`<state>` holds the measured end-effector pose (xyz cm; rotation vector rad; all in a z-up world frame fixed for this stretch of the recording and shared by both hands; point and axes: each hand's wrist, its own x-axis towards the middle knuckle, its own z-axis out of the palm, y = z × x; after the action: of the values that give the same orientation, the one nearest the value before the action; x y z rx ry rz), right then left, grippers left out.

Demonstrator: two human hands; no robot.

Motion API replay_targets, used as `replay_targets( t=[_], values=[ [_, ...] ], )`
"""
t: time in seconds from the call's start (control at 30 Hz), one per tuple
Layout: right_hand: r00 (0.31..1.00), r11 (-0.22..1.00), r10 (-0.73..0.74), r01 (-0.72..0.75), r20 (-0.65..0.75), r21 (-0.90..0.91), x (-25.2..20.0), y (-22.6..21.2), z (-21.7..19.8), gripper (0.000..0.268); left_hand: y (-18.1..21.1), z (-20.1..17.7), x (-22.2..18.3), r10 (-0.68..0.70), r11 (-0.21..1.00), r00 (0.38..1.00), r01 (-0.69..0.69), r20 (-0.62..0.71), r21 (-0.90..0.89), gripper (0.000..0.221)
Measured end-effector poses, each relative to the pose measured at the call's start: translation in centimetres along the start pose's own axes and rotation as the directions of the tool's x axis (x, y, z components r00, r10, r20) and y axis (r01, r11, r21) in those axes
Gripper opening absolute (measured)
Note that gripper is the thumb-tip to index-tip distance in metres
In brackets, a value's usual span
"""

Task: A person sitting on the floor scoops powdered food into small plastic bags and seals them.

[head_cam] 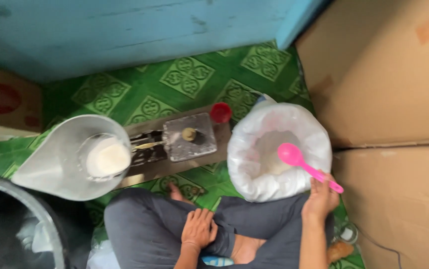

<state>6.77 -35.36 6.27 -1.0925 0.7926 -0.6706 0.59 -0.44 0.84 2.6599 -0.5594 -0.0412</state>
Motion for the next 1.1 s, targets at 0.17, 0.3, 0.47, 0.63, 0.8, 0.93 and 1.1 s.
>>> replay_targets(
  t=[0.17, 0.3, 0.47, 0.63, 0.8, 0.93, 1.1],
  values=[
    [0.965, 0.874, -0.188, 0.249, 0.183, -0.417, -1.4, 1.2, 1.0, 0.019, 0.4, 0.3, 0.3, 0.003, 0.998, 1.000, -0.005, 0.030, 0.070, 0.024],
    [0.949, 0.847, -0.166, 0.277, 0.269, -0.454, -1.5, 1.6, 2.3, 0.019, 0.2, 1.1, 0.1, -0.029, 0.991, 0.994, 0.015, 0.109, 0.132, 0.025],
    [0.956, 0.810, -0.137, 0.259, 0.260, -0.526, -0.7, 2.3, 1.9, 0.025, 0.4, 1.1, 0.3, 0.000, 0.991, 0.997, -0.010, 0.079, 0.130, 0.022],
    [0.971, 0.861, -0.108, 0.199, 0.214, -0.468, 0.2, 2.8, 1.0, 0.025, 0.2, 1.4, 0.1, -0.012, 0.989, 0.993, -0.007, 0.121, 0.149, 0.021],
    [0.976, 0.889, -0.091, 0.169, 0.198, -0.426, 0.0, 2.2, 1.8, 0.027, 0.3, 1.2, 0.2, -0.015, 0.989, 0.994, -0.001, 0.107, 0.150, 0.017],
    [0.974, 0.885, -0.077, 0.166, 0.215, -0.436, 0.4, 3.7, 1.4, 0.025, 0.1, 1.6, -0.2, -0.027, 0.987, 0.993, 0.009, 0.113, 0.161, 0.017],
    [0.981, 0.943, 0.165, -0.128, 0.099, -0.307, 1.0, 4.7, 1.6, 0.036, -0.1, 1.8, -0.5, -0.034, 0.987, 0.995, 0.018, 0.096, 0.158, 0.020]
  ],
)
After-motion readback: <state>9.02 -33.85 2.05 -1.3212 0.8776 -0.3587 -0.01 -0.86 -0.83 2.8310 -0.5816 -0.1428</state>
